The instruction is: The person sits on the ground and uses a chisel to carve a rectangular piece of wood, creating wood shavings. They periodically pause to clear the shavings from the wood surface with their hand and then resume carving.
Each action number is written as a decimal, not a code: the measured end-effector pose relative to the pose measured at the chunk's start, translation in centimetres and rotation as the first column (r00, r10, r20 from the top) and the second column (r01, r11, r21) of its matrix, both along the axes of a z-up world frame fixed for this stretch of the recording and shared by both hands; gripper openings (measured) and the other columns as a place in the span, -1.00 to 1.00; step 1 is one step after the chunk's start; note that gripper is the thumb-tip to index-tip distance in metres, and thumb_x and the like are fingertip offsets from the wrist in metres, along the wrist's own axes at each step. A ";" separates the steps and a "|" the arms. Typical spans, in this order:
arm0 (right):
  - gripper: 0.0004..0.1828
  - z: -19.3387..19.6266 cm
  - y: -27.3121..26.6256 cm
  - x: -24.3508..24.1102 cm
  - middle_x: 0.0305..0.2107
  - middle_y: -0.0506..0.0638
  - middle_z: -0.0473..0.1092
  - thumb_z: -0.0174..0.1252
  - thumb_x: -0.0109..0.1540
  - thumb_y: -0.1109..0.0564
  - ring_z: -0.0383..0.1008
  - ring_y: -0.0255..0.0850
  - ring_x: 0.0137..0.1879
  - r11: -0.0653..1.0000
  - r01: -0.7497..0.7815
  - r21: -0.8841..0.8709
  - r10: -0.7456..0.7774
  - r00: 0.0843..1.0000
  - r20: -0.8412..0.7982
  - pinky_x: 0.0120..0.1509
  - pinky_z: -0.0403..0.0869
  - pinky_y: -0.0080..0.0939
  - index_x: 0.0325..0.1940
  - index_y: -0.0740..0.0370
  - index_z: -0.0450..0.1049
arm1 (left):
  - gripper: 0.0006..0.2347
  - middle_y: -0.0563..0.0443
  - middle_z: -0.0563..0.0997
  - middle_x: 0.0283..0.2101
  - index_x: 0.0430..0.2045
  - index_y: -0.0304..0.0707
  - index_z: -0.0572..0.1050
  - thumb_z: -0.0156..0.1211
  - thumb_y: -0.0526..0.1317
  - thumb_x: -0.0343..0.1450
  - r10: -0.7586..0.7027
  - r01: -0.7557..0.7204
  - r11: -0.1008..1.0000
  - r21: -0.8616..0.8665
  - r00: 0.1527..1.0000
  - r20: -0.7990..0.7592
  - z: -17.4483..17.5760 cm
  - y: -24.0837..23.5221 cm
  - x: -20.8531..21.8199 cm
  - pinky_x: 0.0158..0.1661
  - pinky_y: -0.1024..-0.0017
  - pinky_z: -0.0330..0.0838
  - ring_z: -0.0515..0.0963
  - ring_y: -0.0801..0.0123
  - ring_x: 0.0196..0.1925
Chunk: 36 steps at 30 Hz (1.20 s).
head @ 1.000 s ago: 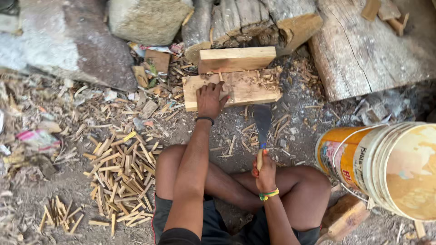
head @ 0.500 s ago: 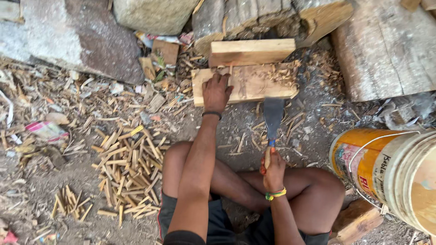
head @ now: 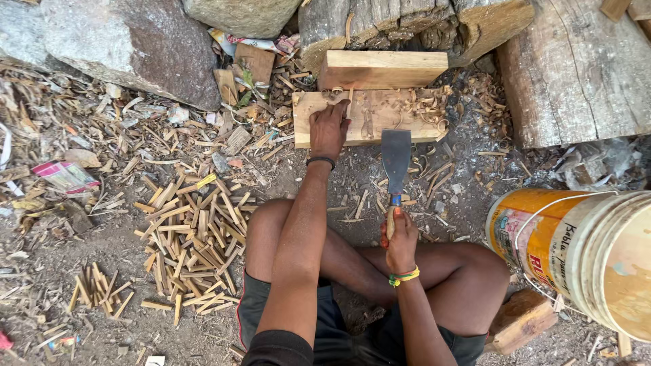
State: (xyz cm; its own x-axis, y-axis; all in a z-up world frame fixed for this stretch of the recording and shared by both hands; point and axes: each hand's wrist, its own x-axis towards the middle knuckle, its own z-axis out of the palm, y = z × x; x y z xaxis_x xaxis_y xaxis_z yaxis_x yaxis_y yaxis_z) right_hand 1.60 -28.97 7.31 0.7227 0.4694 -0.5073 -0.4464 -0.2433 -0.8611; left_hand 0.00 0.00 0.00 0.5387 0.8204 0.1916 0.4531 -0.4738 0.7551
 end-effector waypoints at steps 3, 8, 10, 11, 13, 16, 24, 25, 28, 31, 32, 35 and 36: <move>-0.69 -0.1 0.3 0.0 -0.62 -0.06 0.29 -0.06 0.39 -0.06 0.16 -0.38 -0.66 1.000 -0.019 0.001 0.019 0.999 0.029 -0.63 0.14 -0.33 -0.25 0.21 0.35 | -0.57 -0.02 0.61 -0.15 0.11 -0.05 0.46 0.36 -0.29 0.33 0.001 -0.001 0.994 0.113 1.000 -0.001 -0.2 -0.1 0.0 0.11 0.14 0.24 0.60 0.15 -0.05; -0.64 -1.0 0.6 -0.3 -0.63 -0.07 0.28 -0.06 0.42 -0.09 0.14 -0.38 -0.66 0.999 -0.028 -0.040 0.029 0.999 0.040 -0.63 0.14 -0.33 -0.28 0.22 0.33 | -0.58 -0.01 0.59 -0.07 0.12 0.00 0.47 0.36 -0.29 0.36 0.010 -0.007 0.997 0.082 0.999 -0.032 0.5 -0.3 0.0 0.11 0.18 0.25 0.60 0.16 0.00; -0.65 -1.4 0.9 -0.4 -0.63 -0.07 0.28 -0.05 0.41 -0.09 0.14 -0.39 -0.66 0.998 -0.034 -0.044 0.036 0.998 0.045 -0.63 0.14 -0.33 -0.26 0.21 0.36 | -0.56 -0.04 0.57 -0.03 0.13 -0.02 0.46 0.38 -0.26 0.33 0.018 -0.015 0.998 0.068 0.999 -0.046 1.0 0.1 0.0 0.12 0.16 0.24 0.59 0.15 0.01; -0.66 -1.5 1.0 -0.4 -0.63 -0.07 0.28 -0.05 0.40 -0.09 0.14 -0.38 -0.67 0.998 -0.035 -0.042 0.037 0.998 0.045 -0.63 0.14 -0.32 -0.27 0.21 0.36 | -0.54 -0.05 0.55 -0.01 0.12 -0.04 0.46 0.40 -0.24 0.31 0.023 -0.020 0.998 0.066 0.999 -0.046 1.1 0.0 0.0 0.11 0.15 0.24 0.59 0.14 0.02; -0.66 -1.7 1.0 -0.4 -0.64 -0.06 0.27 -0.04 0.40 -0.09 0.14 -0.37 -0.67 0.999 -0.036 -0.040 0.038 0.998 0.044 -0.64 0.13 -0.32 -0.27 0.22 0.35 | -0.52 -0.07 0.53 0.04 0.13 -0.06 0.45 0.42 -0.21 0.30 0.029 -0.026 0.998 0.051 0.998 -0.058 1.2 0.0 0.1 0.13 0.13 0.24 0.58 0.13 0.03; -0.66 -1.8 1.1 -0.2 -0.64 -0.06 0.28 -0.04 0.40 -0.10 0.14 -0.37 -0.68 0.997 -0.035 -0.070 0.039 0.998 0.048 -0.64 0.15 -0.31 -0.26 0.21 0.36 | -0.47 -0.14 0.50 0.11 0.14 -0.13 0.43 0.43 -0.13 0.26 0.037 -0.034 0.997 0.067 0.998 -0.057 1.2 0.1 0.3 0.14 0.07 0.24 0.57 0.10 0.07; -0.67 -1.3 2.5 0.0 -0.65 -0.07 0.28 -0.10 0.40 -0.06 0.12 -0.35 -0.70 0.991 -0.063 -0.115 0.064 0.998 0.005 -0.66 0.12 -0.31 -0.29 0.21 0.36 | -0.34 -0.32 0.53 0.17 0.22 -0.26 0.34 0.26 0.25 0.40 -0.298 0.259 0.933 0.249 0.945 0.135 2.9 -2.2 2.0 0.21 0.04 0.33 0.52 0.01 0.21; -0.67 -1.2 2.8 -0.1 -0.65 -0.06 0.29 -0.11 0.39 -0.05 0.12 -0.34 -0.71 0.989 -0.068 -0.134 0.070 0.998 0.006 -0.66 0.12 -0.30 -0.29 0.21 0.37 | -0.35 -0.26 0.58 0.04 0.21 -0.23 0.36 0.25 0.25 0.39 -0.384 0.362 0.916 0.171 0.915 0.121 3.4 -3.0 2.0 0.18 0.06 0.38 0.56 0.04 0.12; -0.67 -1.3 3.8 -0.4 -0.64 -0.06 0.28 -0.12 0.41 -0.05 0.13 -0.37 -0.69 0.990 -0.126 -0.061 0.127 0.992 0.022 -0.64 0.14 -0.32 -0.25 0.20 0.38 | -0.43 -0.10 0.69 -0.28 0.14 -0.14 0.45 0.22 0.24 0.37 -0.565 0.566 0.824 0.024 0.816 0.124 4.6 -5.1 2.2 0.04 0.13 0.51 0.68 0.11 -0.12; -0.66 -1.3 4.3 -0.8 -0.66 -0.05 0.28 -0.15 0.41 -0.09 0.10 -0.37 -0.71 0.990 -0.136 -0.038 0.135 0.990 -0.034 -0.67 0.10 -0.34 -0.25 0.16 0.36 | -0.55 -0.06 0.70 -0.42 -0.04 -0.10 0.56 0.21 0.21 0.40 -0.587 0.589 0.808 0.025 0.799 0.131 4.6 -5.7 2.2 -0.13 0.15 0.57 0.72 0.10 -0.26; -0.65 -1.2 4.2 -0.9 -0.66 -0.05 0.29 -0.15 0.42 -0.09 0.12 -0.36 -0.72 0.991 -0.125 -0.045 0.123 0.991 -0.047 -0.67 0.10 -0.33 -0.27 0.17 0.35 | -0.57 -0.07 0.69 -0.44 -0.10 -0.09 0.59 0.22 0.21 0.38 -0.579 0.584 0.812 -0.003 0.806 0.127 4.4 -5.6 2.0 -0.18 0.14 0.57 0.72 0.08 -0.29; -0.61 -1.1 5.1 -0.8 -0.66 -0.04 0.29 -0.16 0.43 -0.13 0.13 -0.35 -0.72 0.992 -0.114 -0.045 0.110 0.990 -0.084 -0.67 0.11 -0.33 -0.29 0.19 0.32 | -0.60 -0.11 0.69 -0.41 -0.17 -0.10 0.61 0.22 0.21 0.41 -0.550 0.546 0.834 0.074 0.816 0.181 4.1 -5.2 2.1 -0.22 0.14 0.58 0.71 0.06 -0.30; -0.60 -1.0 5.2 -0.7 -0.66 -0.04 0.28 -0.17 0.43 -0.15 0.12 -0.35 -0.72 0.993 -0.113 -0.043 0.108 0.989 -0.101 -0.67 0.10 -0.33 -0.29 0.17 0.32 | -0.60 -0.13 0.69 -0.37 -0.17 -0.10 0.60 0.21 0.21 0.42 -0.542 0.529 0.840 0.121 0.813 0.211 3.9 -5.2 2.1 -0.22 0.14 0.58 0.72 0.05 -0.28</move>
State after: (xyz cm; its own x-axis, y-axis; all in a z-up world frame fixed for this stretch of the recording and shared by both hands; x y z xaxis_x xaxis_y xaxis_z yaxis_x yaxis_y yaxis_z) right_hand 0.94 -23.75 6.27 0.6130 0.5167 -0.5977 -0.4963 -0.3368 -0.8001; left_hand 2.11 -5.22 3.93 0.8255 0.3995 0.3986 -0.0654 -0.6338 0.7707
